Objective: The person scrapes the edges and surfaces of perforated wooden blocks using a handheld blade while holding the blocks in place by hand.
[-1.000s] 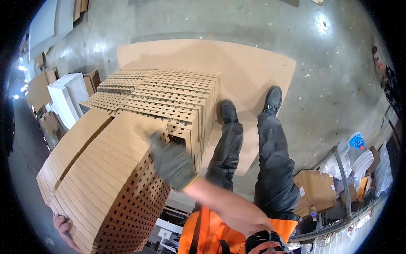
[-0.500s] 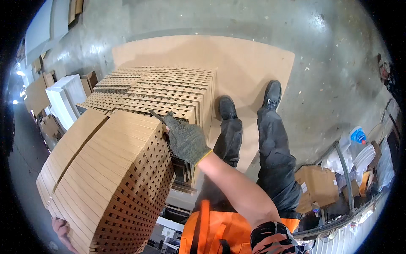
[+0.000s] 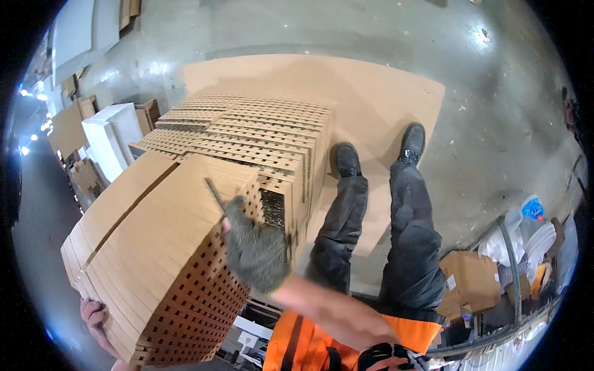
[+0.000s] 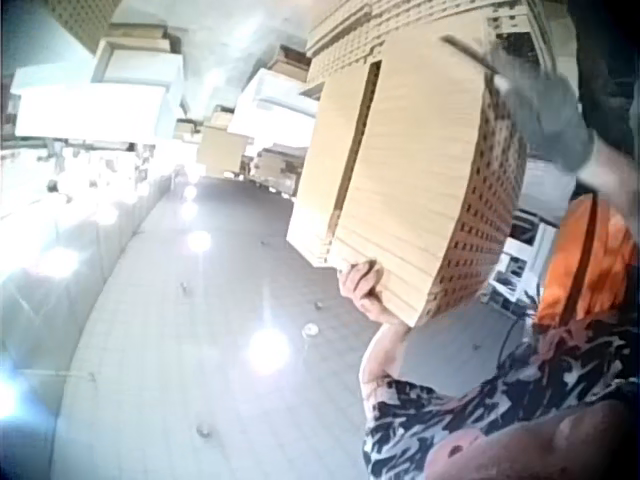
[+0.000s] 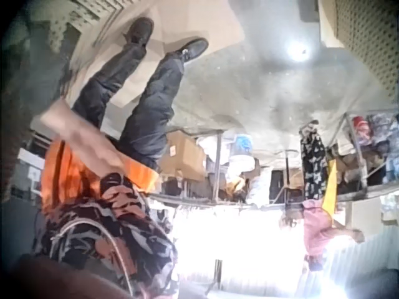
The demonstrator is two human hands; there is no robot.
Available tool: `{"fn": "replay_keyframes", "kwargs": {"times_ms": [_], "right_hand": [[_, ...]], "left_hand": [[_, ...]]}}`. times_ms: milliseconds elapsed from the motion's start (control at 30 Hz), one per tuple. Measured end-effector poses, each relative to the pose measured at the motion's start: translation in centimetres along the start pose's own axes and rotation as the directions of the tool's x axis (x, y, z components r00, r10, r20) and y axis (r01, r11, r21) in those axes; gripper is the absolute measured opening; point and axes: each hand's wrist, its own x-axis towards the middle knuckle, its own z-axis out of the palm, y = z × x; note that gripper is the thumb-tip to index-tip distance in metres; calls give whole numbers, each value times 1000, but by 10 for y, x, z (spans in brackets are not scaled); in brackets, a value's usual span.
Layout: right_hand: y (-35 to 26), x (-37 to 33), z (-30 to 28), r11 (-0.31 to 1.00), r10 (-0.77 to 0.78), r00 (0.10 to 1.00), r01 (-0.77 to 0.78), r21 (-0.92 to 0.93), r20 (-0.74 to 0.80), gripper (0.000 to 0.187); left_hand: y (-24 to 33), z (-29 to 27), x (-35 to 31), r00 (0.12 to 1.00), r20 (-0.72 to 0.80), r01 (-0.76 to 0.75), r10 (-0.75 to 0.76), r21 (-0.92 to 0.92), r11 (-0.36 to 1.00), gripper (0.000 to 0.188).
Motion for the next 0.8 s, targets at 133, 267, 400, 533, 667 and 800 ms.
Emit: {"fn": "replay_keyframes", "kwargs": {"times_ms": [133, 267, 400, 533, 667, 800], "right_hand": [[-2, -10, 26, 958, -20, 994, -12, -287, -107, 45], [-34, -12, 27, 887, 24, 987, -94, -453, -158, 40], [-45, -17, 37, 754, -28, 990, -69, -653, -137, 35], [-46, -37, 56, 897, -178, 956, 60, -437, -234, 37], [-78, -52, 74, 596, -472, 866, 175, -784, -165, 39], [-96, -48, 80, -206, -573, 800, 71, -976, 179, 41]], "left_hand": [[17, 8, 7, 986, -22, 156, -167, -255, 954, 32], [33, 23, 19, 988, -78, 102, -132, -309, 946, 37], [48, 30, 30, 995, -78, 51, -70, -225, 973, 39], [61, 29, 36, 990, -55, 116, -128, -189, 975, 42], [67, 28, 41, 994, -37, 101, -107, -151, 983, 42], [68, 29, 44, 996, -51, 69, -78, -164, 984, 41]]}}
